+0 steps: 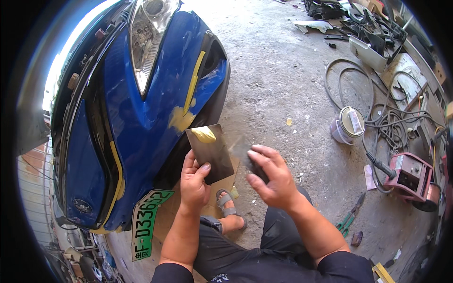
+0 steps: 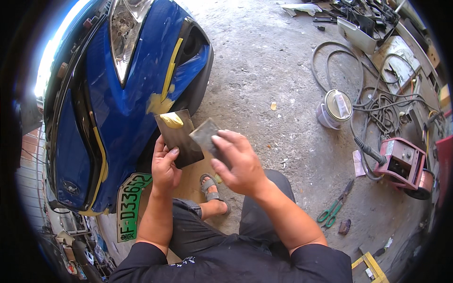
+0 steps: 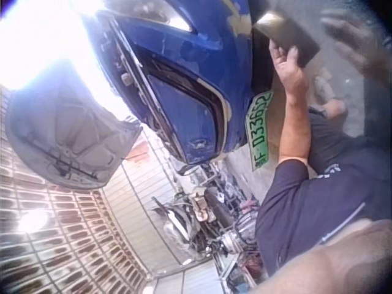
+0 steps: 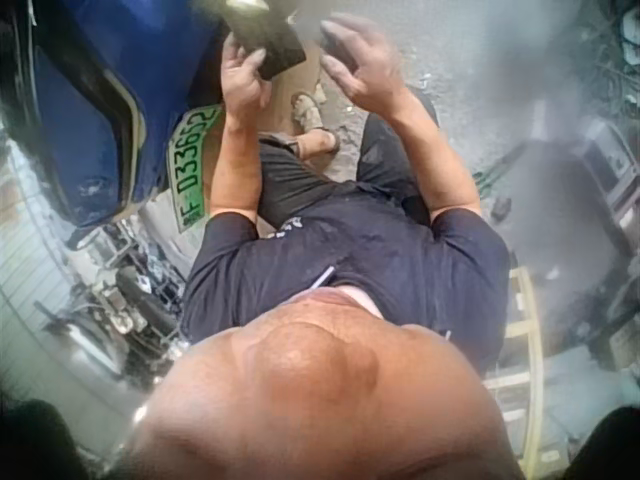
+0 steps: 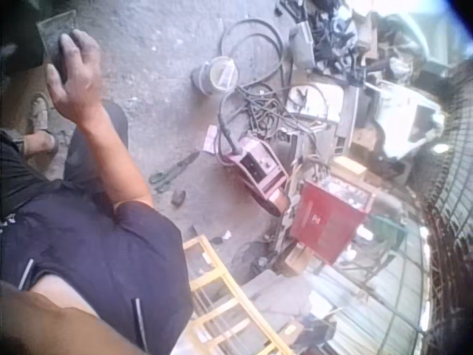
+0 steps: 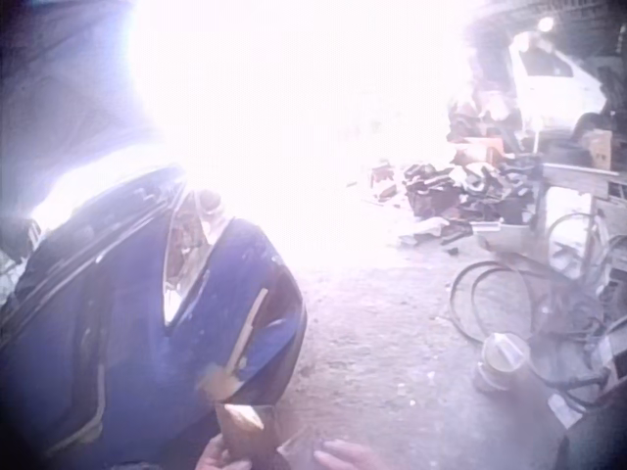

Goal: The person applies yellow filler to a blue car bumper and sands the surface smooth using sandpaper.

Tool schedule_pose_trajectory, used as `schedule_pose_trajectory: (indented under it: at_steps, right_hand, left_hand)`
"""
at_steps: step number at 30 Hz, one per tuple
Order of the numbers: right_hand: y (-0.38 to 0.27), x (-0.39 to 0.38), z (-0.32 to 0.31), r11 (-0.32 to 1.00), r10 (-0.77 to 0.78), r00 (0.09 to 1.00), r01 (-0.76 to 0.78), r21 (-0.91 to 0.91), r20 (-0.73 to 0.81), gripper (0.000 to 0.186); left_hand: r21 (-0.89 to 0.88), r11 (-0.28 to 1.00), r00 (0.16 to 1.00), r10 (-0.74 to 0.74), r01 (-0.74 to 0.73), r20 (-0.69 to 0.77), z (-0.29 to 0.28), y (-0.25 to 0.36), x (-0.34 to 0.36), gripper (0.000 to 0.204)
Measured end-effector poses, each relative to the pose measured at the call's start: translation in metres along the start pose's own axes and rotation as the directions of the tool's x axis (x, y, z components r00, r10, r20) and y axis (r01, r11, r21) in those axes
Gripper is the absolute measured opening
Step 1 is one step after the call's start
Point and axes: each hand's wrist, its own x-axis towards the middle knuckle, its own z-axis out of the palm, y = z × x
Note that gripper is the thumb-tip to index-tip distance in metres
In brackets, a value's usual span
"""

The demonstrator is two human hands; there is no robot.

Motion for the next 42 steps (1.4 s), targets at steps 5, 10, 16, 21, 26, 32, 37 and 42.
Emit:
schedule_pose_trajectory:
  at_steps: [5,10,16,21,26,32,37,42]
  right_hand:
    - [-0.016,0.017,0.020,0.961,-0.214,0.976,0.217,-0.174,0.038,0.047]
    - [-0.032,0.026,0.040,0.932,-0.212,0.970,0.237,-0.272,0.118,0.047]
    - [-0.018,0.035,0.058,0.990,-0.029,0.989,0.048,-0.133,0.143,0.041]
    - [-0.004,0.063,0.069,0.703,0.467,0.857,-0.510,0.497,0.218,0.048]
    - [-0.023,0.109,0.094,0.297,0.547,0.791,-0.490,0.819,0.275,0.048]
    - [0.007,0.110,0.114,0.170,0.531,0.795,-0.440,0.882,0.294,0.050]
    - [0.060,0.095,0.145,0.092,0.423,0.839,-0.417,0.904,0.343,0.044]
    - [0.066,0.080,0.168,0.345,0.354,0.897,-0.388,0.855,0.264,0.043]
  left_hand:
    - [-0.006,1.000,1.000,0.007,-0.007,0.025,0.005,0.002,-0.005,0.051]
    - [0.064,0.997,0.997,0.035,-0.039,0.065,0.005,0.015,-0.009,0.051]
    - [0.583,0.645,0.863,0.445,-0.494,0.238,-0.057,0.029,0.003,0.044]
    - [0.291,0.906,0.943,0.331,-0.307,-0.034,-0.086,0.009,0.010,0.044]
    - [0.046,0.995,0.989,0.093,-0.088,-0.112,-0.116,-0.014,-0.002,0.046]
    - [-0.091,0.983,0.967,0.140,-0.162,-0.213,-0.117,-0.013,-0.012,0.048]
    - [-0.062,0.947,0.921,0.289,-0.314,-0.261,-0.116,-0.009,-0.003,0.054]
    - [0.093,0.922,0.846,0.384,-0.377,-0.370,-0.097,0.006,-0.017,0.058]
